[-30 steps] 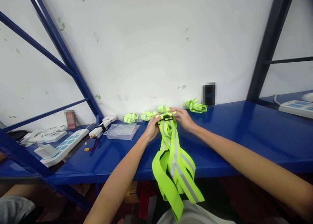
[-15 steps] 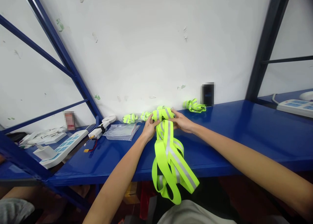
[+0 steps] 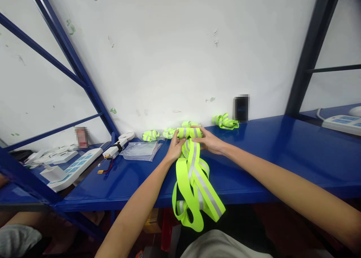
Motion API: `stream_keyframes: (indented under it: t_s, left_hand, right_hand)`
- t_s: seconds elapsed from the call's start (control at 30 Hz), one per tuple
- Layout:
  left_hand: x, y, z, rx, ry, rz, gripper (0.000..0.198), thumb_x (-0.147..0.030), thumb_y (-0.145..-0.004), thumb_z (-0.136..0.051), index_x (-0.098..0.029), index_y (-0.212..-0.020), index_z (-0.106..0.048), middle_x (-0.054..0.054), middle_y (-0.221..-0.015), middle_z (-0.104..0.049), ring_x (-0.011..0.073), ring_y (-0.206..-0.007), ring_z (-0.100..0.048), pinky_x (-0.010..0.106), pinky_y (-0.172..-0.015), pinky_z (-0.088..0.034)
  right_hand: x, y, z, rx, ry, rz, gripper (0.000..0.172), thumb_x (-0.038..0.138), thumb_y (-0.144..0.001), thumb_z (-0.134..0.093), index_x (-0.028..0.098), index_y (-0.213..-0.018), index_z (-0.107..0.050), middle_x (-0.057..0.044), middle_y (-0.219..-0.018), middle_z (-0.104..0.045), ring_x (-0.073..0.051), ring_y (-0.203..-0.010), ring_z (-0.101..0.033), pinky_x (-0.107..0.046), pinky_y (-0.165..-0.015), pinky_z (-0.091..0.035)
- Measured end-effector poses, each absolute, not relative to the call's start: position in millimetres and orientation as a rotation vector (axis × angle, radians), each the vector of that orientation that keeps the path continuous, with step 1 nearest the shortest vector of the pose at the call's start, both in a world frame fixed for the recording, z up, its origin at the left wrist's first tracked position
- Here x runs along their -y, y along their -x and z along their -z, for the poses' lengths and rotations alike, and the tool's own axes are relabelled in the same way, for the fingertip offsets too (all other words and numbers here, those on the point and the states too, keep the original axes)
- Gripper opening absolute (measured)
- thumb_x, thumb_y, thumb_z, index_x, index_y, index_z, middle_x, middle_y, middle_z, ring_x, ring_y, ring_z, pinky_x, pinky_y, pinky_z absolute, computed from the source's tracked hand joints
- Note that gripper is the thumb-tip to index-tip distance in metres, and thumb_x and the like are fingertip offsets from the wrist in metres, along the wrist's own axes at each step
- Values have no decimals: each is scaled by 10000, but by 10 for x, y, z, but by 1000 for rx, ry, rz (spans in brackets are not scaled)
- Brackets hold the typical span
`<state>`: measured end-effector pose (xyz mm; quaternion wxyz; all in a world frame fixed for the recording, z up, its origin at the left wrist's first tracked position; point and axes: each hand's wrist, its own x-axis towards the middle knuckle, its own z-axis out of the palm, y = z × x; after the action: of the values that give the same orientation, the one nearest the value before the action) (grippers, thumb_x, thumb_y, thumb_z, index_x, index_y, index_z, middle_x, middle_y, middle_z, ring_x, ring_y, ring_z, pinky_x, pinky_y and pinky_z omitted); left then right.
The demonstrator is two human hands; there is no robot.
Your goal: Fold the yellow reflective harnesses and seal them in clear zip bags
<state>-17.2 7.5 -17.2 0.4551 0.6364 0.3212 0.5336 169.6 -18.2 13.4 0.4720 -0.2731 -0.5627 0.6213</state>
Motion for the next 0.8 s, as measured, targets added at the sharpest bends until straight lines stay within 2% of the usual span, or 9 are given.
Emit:
stream_keyframes:
  t_s: [0.13,0.23,0.3,0.4,0.47,0.63,0.8]
  left_hand:
    - [-53,156,163,-805,-1615,-1324,480,-318,-815,-646,-255,-1266,-496,48,-1005,-665,172,-807,-640,308,-768,-499]
    - [-45,133,147,-795,-1607,-1390,423,-300,-794,-662,-246,-1194,-538,43,-1024,-660,180,-886,-630,294,-796,-490]
    - [-41,119,126,-782,-1565,-1448,431,-294,-771,-681,-247,-1176,-542,33,-1008,-661,186,-913,-627,292,-801,-490]
    - [-19,103,74,-755,-1472,-1517,498,-283,-749,-690,-258,-1213,-510,21,-960,-666,189,-883,-637,303,-785,-497]
    - [9,97,34,-750,-1416,-1544,539,-291,-748,-686,-262,-1246,-483,20,-921,-670,192,-841,-647,316,-760,-501]
    - [45,85,-7,-762,-1359,-1547,564,-297,-715,-709,-270,-1230,-481,17,-909,-673,197,-826,-649,341,-774,-506]
    - [17,83,22,-749,-1405,-1491,426,-285,-697,-712,-248,-1081,-531,-21,-828,-636,154,-722,-616,290,-700,-489]
  right_hand:
    - [179,-1663,-111,1310,723,-1484,934,155,-599,-822,283,-1413,-382,-13,-894,-677,-200,-741,-680,-327,-612,-581]
    - [162,-1651,-104,1266,742,-1481,982,167,-594,-840,258,-1438,-345,-22,-872,-684,-210,-740,-686,-330,-611,-580]
    - [152,-1648,-104,1266,760,-1487,882,225,-636,-835,269,-1398,-393,-32,-890,-694,-209,-723,-686,-317,-572,-569]
    - [136,-1646,-99,1299,753,-1555,516,392,-751,-755,258,-1210,-562,-50,-917,-707,-193,-690,-673,-280,-510,-539]
    - [126,-1649,-96,1277,708,-1624,375,465,-809,-676,224,-1091,-621,-71,-914,-708,-186,-681,-663,-270,-510,-535]
    - [123,-1670,-88,1270,643,-1653,304,381,-806,-684,222,-1061,-634,-65,-944,-703,-178,-724,-656,-261,-548,-543]
    - [133,-1657,-61,1409,597,-1463,456,314,-712,-779,242,-1129,-609,-30,-965,-700,-177,-782,-661,-265,-597,-547]
